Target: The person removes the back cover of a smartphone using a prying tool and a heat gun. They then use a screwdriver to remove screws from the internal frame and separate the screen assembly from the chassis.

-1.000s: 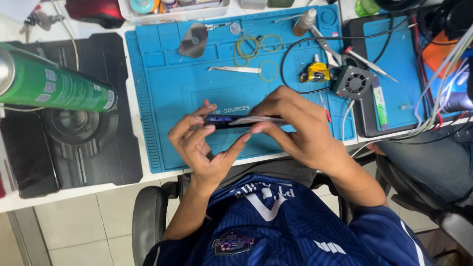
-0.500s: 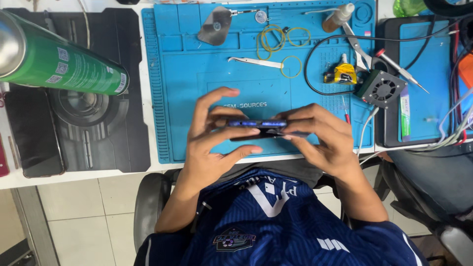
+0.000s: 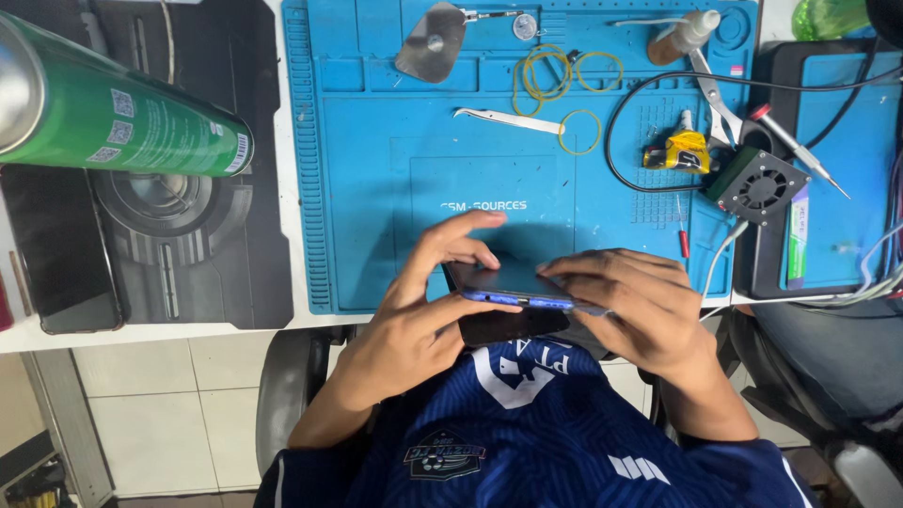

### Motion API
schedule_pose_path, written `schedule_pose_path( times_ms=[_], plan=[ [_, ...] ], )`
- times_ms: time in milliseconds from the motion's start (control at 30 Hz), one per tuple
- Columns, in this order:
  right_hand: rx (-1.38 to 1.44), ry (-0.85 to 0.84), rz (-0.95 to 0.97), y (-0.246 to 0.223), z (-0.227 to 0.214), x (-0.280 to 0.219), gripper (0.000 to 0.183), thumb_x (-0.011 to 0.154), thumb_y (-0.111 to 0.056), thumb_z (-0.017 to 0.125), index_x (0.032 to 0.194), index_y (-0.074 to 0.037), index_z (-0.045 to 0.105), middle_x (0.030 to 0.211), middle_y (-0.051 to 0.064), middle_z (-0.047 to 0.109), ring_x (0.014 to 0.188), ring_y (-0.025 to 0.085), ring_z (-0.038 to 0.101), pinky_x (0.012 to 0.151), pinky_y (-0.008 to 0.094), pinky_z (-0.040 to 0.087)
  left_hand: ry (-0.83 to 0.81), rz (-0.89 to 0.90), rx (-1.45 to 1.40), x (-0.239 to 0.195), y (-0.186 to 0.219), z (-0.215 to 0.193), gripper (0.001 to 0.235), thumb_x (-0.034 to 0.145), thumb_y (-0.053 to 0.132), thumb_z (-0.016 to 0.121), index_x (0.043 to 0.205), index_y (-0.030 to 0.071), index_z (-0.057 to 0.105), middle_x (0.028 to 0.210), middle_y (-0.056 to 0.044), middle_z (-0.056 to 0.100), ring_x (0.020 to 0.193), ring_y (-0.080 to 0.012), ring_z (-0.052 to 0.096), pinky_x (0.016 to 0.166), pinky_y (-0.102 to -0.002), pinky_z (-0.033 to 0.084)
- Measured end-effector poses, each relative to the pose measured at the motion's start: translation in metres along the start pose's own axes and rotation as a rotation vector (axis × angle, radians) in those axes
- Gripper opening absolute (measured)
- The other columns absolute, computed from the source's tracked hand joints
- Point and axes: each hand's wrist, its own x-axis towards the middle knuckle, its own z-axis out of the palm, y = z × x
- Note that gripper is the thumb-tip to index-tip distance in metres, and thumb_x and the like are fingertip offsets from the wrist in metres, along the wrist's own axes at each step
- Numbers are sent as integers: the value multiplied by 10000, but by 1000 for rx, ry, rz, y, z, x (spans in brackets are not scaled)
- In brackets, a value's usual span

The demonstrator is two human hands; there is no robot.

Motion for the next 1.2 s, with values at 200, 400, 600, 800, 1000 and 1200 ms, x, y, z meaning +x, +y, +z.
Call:
schedule_pose_path(
  times_ms=[200,400,600,800,1000,1200],
  plan=[
    [-67,-35,-17,-4,-1,9,184,831,-102,742,919,37,659,1014,160,752,889,282,764,866,387,613,8,47,-23,-2,-6,2,154,900,39,843,1015,28,741,1555,-147,478,1151,-206,649,989,-340,593],
    [-7,-54,-40,0,2,7,192,829,-113,743,930,30,666,1011,155,747,896,273,765,870,399,612,18,52,-12,-5,-9,2,159,884,10,821,957,-15,682,1579,-193,358,1189,-246,637,959,-352,566],
    [-28,-72,-71,15,10,3,180,826,-88,751,935,20,657,1001,162,749,886,285,759,846,406,617,-43,-33,-51,-8,-7,0,123,906,-105,730,952,-18,655,1635,-198,322,1167,-231,640,933,-342,555],
    [98,19,-77,18,14,-1,208,817,-55,770,929,38,622,1004,216,725,914,317,760,778,375,623,-69,-1,11,-6,-10,-2,136,879,-80,736,987,-35,667,1643,-209,277,1249,-246,630,946,-337,555],
    [91,-3,-40,23,22,-7,154,797,3,743,876,35,615,1016,247,742,874,307,772,724,341,615,-19,40,82,-11,-13,2,229,932,108,845,1078,-12,716,1671,-201,165,1273,-225,628,1057,-364,579],
    [111,-19,-36,27,27,-13,141,809,6,740,888,43,629,1048,248,745,822,278,762,682,329,600,-28,33,31,-11,-19,4,183,928,119,836,1041,11,741,1702,-176,155,1281,-240,631,1015,-372,576]
  ],
)
